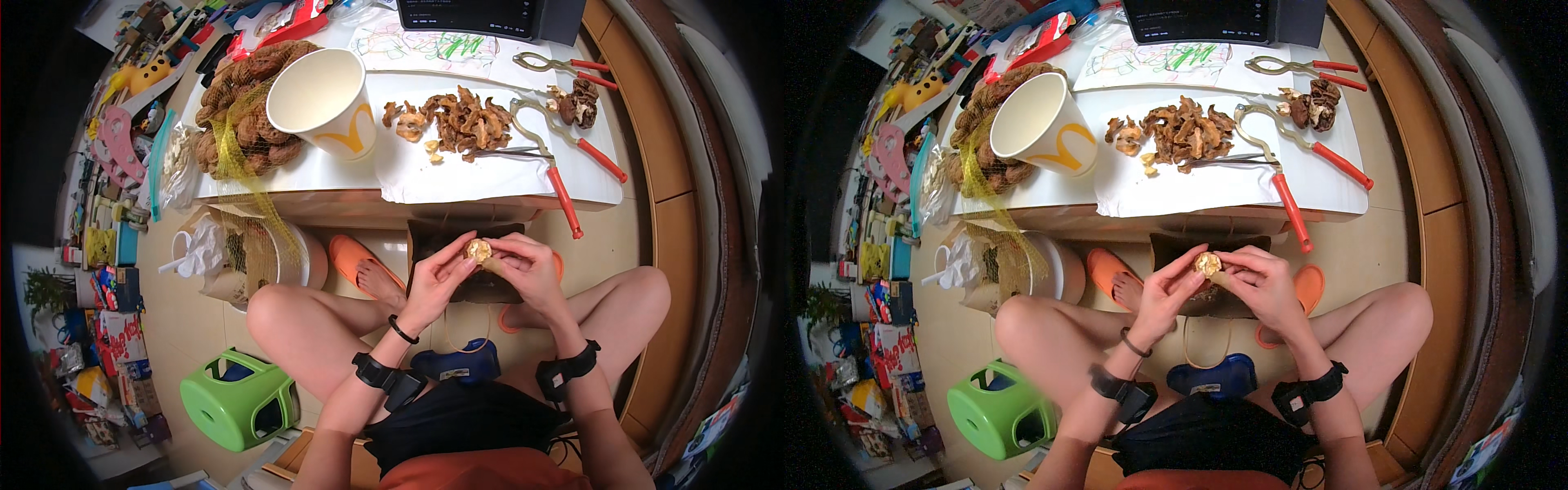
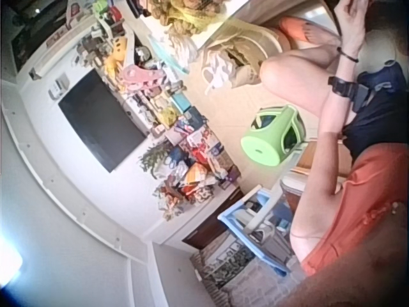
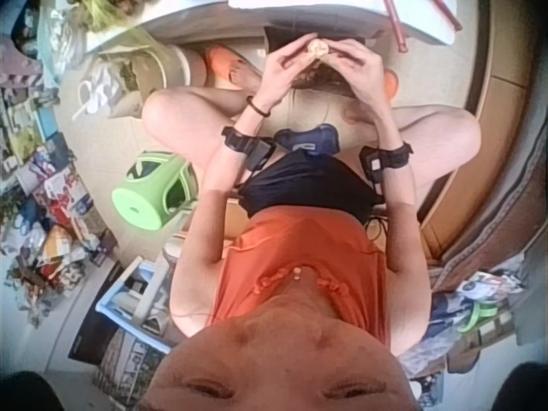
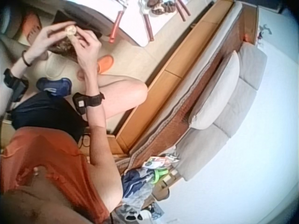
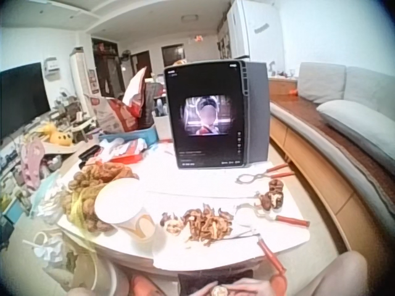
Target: Cracking walnuts with a nutcracker and extracting the nut meat into a small bag.
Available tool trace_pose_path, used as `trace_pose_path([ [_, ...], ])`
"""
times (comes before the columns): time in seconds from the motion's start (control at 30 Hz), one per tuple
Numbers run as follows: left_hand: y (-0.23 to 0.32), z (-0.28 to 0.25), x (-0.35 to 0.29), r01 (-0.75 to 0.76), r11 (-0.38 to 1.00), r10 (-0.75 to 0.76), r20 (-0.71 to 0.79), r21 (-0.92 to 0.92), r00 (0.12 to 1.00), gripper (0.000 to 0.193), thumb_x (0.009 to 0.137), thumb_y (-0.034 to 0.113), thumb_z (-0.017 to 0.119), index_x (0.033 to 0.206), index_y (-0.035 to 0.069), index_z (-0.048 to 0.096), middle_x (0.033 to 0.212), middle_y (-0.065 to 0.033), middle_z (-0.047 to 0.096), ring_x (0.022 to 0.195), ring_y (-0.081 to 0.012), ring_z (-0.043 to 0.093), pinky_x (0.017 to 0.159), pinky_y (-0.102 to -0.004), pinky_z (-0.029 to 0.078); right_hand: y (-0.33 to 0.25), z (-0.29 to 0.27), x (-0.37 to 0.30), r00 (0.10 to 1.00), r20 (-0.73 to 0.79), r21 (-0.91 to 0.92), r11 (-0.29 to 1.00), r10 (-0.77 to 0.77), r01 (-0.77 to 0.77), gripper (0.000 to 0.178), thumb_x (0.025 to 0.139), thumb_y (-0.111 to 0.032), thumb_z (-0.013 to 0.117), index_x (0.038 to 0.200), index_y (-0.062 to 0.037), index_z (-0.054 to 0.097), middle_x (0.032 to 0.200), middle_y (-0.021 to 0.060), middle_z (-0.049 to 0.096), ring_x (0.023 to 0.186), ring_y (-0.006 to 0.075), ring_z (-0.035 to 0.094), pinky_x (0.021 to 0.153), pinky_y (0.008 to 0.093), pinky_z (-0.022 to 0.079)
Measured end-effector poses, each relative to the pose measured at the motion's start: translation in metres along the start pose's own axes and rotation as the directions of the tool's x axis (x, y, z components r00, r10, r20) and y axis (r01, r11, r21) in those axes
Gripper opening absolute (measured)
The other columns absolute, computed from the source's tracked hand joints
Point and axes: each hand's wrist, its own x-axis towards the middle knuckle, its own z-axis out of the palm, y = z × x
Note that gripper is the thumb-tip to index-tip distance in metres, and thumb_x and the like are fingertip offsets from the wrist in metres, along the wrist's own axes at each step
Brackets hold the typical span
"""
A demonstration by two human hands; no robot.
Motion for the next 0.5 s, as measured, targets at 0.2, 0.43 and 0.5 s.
trace_pose_path([
  [0.2,0.003,0.0,0.0,-0.025,1.0,0.025,0.038,0.009,0.999,0.04,0.085,0.006,0.048,0.123,-0.002,0.037,0.113,-0.0101,0.049,0.101,-0.0127,0.049,0.088,-0.0246,0.041,-0.008,0.001,-0.001,0.999,-0.019,-0.016,0.999,-0.045,0.045,0.025,0.073,0.006,0.059,0.098,0.0074,0.056,0.09,0.0078,0.052,0.074,0.0089,0.054,0.064,0.0171,0.047],
  [0.43,0.006,0.006,-0.001,0.05,0.999,-0.051,-0.006,-0.018,0.999,0.032,0.088,0.013,0.044,0.117,-0.003,0.042,0.107,-0.0106,0.052,0.094,-0.014,0.053,0.081,-0.0265,0.047,-0.014,0.0,-0.002,0.998,-0.049,-0.019,0.999,-0.045,0.044,0.034,0.069,0.007,0.06,0.102,0.0023,0.056,0.091,0.0061,0.051,0.077,0.0088,0.054,0.071,0.0188,0.048],
  [0.5,0.002,0.005,0.0,0.08,0.995,-0.081,-0.018,-0.061,0.997,0.03,0.09,0.017,0.041,0.112,-0.003,0.045,0.104,-0.0107,0.053,0.086,-0.0147,0.057,0.078,-0.0256,0.048,-0.015,0.002,-0.001,0.995,-0.059,-0.055,0.996,-0.078,0.074,0.033,0.068,0.007,0.06,0.101,0.0019,0.056,0.091,0.0063,0.051,0.077,0.0091,0.054,0.071,0.0193,0.048],
])
